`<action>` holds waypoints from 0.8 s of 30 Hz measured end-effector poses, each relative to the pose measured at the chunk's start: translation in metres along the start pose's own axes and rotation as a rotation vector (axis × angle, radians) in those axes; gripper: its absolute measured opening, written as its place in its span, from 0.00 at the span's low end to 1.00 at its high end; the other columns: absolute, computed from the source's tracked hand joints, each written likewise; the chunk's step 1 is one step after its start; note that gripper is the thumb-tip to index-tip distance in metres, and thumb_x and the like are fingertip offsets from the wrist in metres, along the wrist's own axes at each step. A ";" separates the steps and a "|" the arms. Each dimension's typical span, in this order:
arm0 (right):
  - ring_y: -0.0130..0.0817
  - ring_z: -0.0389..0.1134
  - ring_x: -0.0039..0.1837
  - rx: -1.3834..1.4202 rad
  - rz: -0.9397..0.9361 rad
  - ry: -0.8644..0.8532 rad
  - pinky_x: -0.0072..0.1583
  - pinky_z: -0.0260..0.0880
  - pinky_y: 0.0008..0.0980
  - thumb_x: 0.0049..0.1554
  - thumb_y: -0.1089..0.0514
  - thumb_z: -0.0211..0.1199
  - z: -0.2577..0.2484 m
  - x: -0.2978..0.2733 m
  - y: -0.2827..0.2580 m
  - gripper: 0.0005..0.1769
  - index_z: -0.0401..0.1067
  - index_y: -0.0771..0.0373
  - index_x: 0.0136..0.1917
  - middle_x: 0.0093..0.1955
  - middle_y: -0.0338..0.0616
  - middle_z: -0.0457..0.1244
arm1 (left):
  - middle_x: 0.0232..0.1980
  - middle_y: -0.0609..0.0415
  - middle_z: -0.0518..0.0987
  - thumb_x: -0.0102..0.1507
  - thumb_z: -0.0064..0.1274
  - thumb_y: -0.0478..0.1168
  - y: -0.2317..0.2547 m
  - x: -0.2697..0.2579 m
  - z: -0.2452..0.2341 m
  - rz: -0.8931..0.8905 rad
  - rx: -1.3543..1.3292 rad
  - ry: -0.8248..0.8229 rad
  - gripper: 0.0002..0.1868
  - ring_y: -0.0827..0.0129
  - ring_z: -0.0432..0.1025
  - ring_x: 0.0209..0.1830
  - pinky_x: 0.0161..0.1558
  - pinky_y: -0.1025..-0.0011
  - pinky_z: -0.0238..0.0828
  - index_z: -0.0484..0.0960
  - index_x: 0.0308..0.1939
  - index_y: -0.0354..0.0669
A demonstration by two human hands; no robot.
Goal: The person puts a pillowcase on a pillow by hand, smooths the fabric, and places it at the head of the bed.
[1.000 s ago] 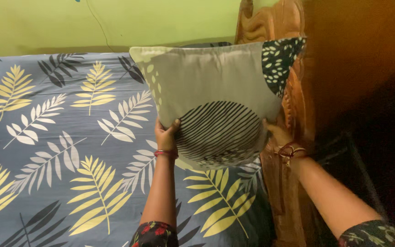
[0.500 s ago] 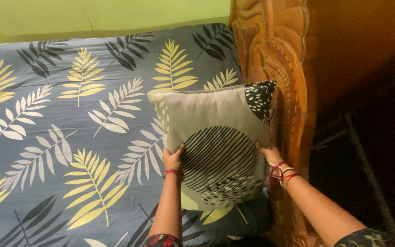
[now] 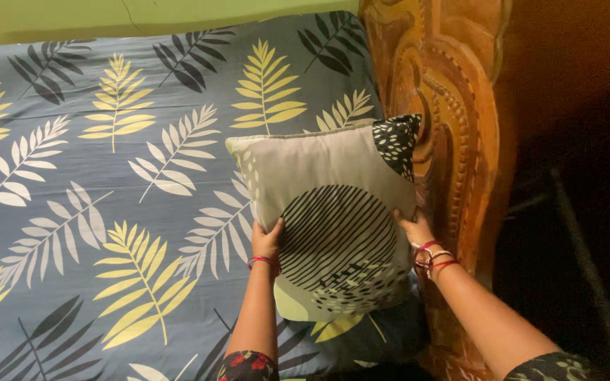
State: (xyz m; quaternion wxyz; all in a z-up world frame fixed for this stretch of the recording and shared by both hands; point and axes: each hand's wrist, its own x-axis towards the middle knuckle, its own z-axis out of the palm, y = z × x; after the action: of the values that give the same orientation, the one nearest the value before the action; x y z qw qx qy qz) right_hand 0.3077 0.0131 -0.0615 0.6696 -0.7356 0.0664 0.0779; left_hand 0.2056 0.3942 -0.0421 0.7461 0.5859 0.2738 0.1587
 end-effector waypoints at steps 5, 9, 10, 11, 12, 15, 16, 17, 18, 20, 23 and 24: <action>0.39 0.67 0.62 0.036 0.048 0.068 0.63 0.66 0.36 0.57 0.48 0.68 0.010 0.015 0.013 0.31 0.69 0.66 0.67 0.63 0.49 0.68 | 0.54 0.53 0.81 0.59 0.63 0.38 -0.006 0.023 0.004 -0.104 -0.054 -0.062 0.29 0.68 0.75 0.51 0.53 0.70 0.71 0.73 0.64 0.43; 0.40 0.68 0.62 -0.017 0.194 0.115 0.61 0.67 0.38 0.56 0.46 0.68 0.013 0.034 0.022 0.34 0.66 0.66 0.69 0.63 0.49 0.67 | 0.55 0.53 0.81 0.60 0.62 0.38 -0.006 0.039 0.012 -0.094 -0.034 -0.086 0.28 0.70 0.75 0.51 0.53 0.72 0.71 0.73 0.65 0.44; 0.40 0.68 0.62 -0.057 0.187 0.118 0.62 0.67 0.38 0.56 0.45 0.68 0.013 0.040 0.025 0.35 0.66 0.68 0.69 0.64 0.51 0.67 | 0.55 0.53 0.81 0.60 0.63 0.37 -0.007 0.045 0.012 -0.125 -0.045 -0.092 0.28 0.69 0.75 0.51 0.52 0.71 0.71 0.73 0.64 0.43; 0.41 0.68 0.63 -0.099 0.181 0.121 0.63 0.67 0.38 0.56 0.44 0.68 0.012 0.045 0.030 0.36 0.67 0.69 0.69 0.64 0.52 0.67 | 0.54 0.53 0.81 0.60 0.63 0.37 -0.009 0.052 0.012 -0.157 -0.058 -0.096 0.28 0.69 0.75 0.50 0.51 0.71 0.72 0.73 0.63 0.42; 0.40 0.66 0.65 -0.109 0.179 0.137 0.64 0.64 0.38 0.57 0.43 0.69 0.013 0.052 0.036 0.38 0.64 0.70 0.70 0.66 0.52 0.65 | 0.54 0.52 0.81 0.60 0.63 0.37 -0.012 0.058 0.012 -0.190 -0.071 -0.101 0.28 0.68 0.75 0.49 0.50 0.70 0.72 0.73 0.63 0.40; 0.38 0.63 0.69 -0.147 0.157 0.157 0.67 0.61 0.37 0.58 0.42 0.70 0.015 0.072 0.048 0.42 0.60 0.70 0.73 0.70 0.51 0.62 | 0.54 0.52 0.82 0.58 0.65 0.36 -0.026 0.081 0.015 -0.122 -0.021 -0.102 0.28 0.68 0.76 0.49 0.52 0.71 0.73 0.75 0.62 0.40; 0.38 0.64 0.68 -0.163 0.137 0.150 0.68 0.61 0.37 0.58 0.42 0.69 0.016 0.077 0.051 0.40 0.62 0.69 0.72 0.69 0.50 0.63 | 0.53 0.52 0.82 0.58 0.65 0.36 -0.029 0.087 0.015 -0.113 0.025 -0.097 0.28 0.68 0.76 0.49 0.52 0.71 0.73 0.75 0.62 0.39; 0.38 0.65 0.68 -0.178 0.117 0.141 0.68 0.62 0.36 0.58 0.42 0.68 0.018 0.082 0.053 0.39 0.64 0.68 0.72 0.69 0.49 0.65 | 0.53 0.52 0.82 0.58 0.65 0.36 -0.033 0.093 0.016 -0.103 0.071 -0.092 0.29 0.68 0.76 0.49 0.52 0.71 0.73 0.75 0.62 0.39; 0.37 0.65 0.68 -0.139 0.100 0.130 0.68 0.61 0.35 0.58 0.42 0.68 0.020 0.085 0.056 0.38 0.64 0.67 0.72 0.69 0.48 0.65 | 0.53 0.52 0.83 0.58 0.65 0.37 -0.036 0.098 0.017 -0.093 0.117 -0.087 0.29 0.68 0.77 0.49 0.52 0.71 0.73 0.75 0.62 0.39; 0.35 0.64 0.68 -0.066 0.067 0.108 0.67 0.60 0.34 0.58 0.43 0.66 0.022 0.089 0.062 0.36 0.64 0.63 0.73 0.69 0.46 0.65 | 0.53 0.52 0.82 0.57 0.65 0.36 -0.039 0.105 0.021 -0.124 0.080 -0.096 0.30 0.67 0.77 0.49 0.51 0.70 0.73 0.74 0.62 0.40; 0.37 0.66 0.66 -0.080 0.075 0.147 0.67 0.64 0.34 0.59 0.45 0.66 0.027 0.100 0.069 0.32 0.69 0.63 0.70 0.67 0.47 0.68 | 0.53 0.52 0.83 0.57 0.65 0.37 -0.041 0.112 0.030 -0.155 0.061 -0.098 0.30 0.67 0.77 0.49 0.52 0.70 0.74 0.75 0.63 0.40; 0.38 0.67 0.66 -0.114 0.107 0.169 0.66 0.64 0.35 0.59 0.44 0.66 0.028 0.102 0.072 0.32 0.69 0.64 0.70 0.67 0.48 0.68 | 0.54 0.52 0.83 0.57 0.65 0.37 -0.042 0.113 0.030 -0.165 0.063 -0.097 0.30 0.67 0.78 0.50 0.52 0.70 0.73 0.75 0.63 0.40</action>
State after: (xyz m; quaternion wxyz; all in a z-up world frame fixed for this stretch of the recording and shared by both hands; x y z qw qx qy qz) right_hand 0.3918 0.0349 -0.1551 0.6136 -0.7719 0.1572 0.0550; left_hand 0.3107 0.4224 -0.1023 0.7500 0.5915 0.2898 0.0594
